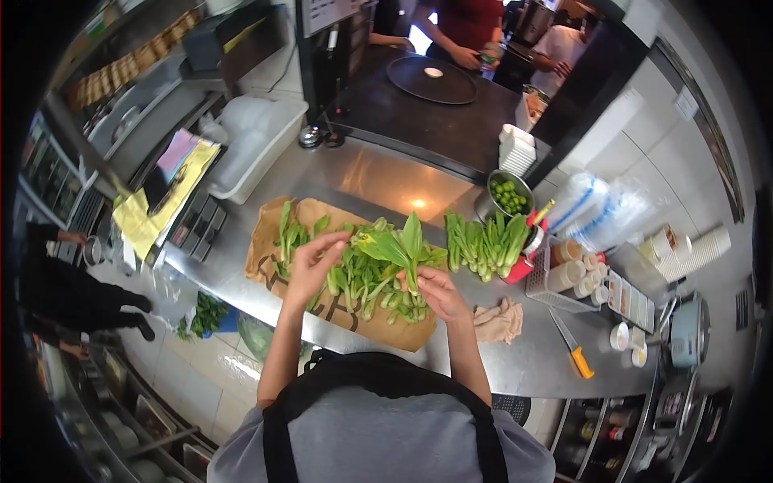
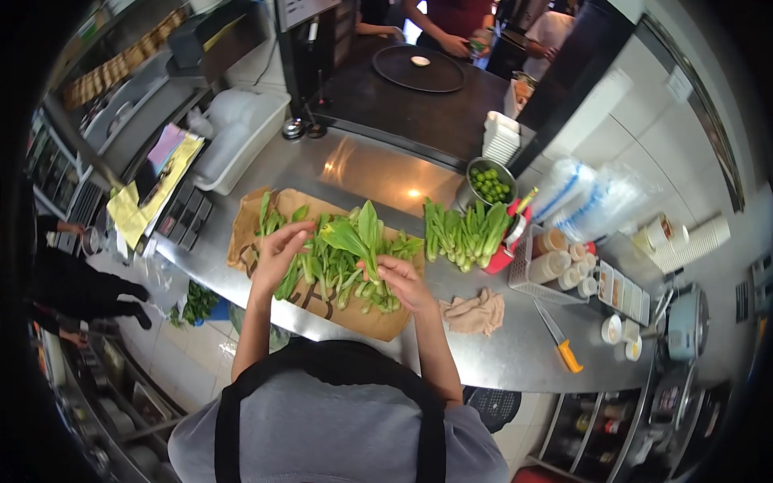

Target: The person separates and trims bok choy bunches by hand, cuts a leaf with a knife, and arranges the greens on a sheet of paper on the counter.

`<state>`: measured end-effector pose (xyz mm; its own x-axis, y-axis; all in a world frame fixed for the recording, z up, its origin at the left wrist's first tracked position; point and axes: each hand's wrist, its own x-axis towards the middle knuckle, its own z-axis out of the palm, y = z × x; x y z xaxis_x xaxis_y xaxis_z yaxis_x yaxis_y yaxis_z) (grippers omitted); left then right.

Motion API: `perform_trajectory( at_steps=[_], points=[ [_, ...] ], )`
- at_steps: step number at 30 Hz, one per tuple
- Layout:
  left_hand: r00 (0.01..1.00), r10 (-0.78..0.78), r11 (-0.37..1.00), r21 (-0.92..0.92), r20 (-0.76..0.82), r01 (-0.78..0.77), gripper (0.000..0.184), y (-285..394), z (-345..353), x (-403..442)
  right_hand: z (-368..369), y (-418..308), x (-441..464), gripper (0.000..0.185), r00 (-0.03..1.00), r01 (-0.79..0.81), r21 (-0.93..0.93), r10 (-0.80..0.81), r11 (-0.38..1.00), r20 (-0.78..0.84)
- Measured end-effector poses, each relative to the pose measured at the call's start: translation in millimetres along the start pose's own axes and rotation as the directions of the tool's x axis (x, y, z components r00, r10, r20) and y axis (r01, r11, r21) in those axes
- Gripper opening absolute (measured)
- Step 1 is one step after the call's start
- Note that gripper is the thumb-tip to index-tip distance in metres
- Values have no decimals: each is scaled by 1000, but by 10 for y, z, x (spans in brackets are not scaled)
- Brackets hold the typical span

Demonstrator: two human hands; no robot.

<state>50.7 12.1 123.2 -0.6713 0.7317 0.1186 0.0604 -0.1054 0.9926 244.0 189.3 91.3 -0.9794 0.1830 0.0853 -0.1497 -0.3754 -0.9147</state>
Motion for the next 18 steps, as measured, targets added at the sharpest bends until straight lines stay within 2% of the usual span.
perform_trajectory(
  at_steps=[1,4,8,11,14,15,18],
  points=[
    [997,-57,977,-202,46,65,33,54,47,-9,52,1,21,30,1000,-17,-28,17,999,-20],
    [993,-41,938,-338,108,75,35,132,106,-52,158,5,45,30,995,-65,-90,58,994,-78],
    [990,-57,977,-199,127,81,38,-85,22,-51,101,69,44,29,991,-104,-44,100,994,-89],
    [999,-11,979,-205,39,19,38,-121,31,-62,67,134,67,29,993,-94,36,96,995,-73],
    [982,-147,932,-349,-118,97,38,6,236,-100,149,188,109,26,987,-8,12,10,1000,-159],
    [981,-192,938,-301,-39,171,37,-54,307,-125,192,225,123,25,979,28,-16,-31,999,-201],
    [980,-191,931,-303,63,201,34,-277,557,-226,230,410,140,24,967,111,-91,-128,990,-218]
  ],
)
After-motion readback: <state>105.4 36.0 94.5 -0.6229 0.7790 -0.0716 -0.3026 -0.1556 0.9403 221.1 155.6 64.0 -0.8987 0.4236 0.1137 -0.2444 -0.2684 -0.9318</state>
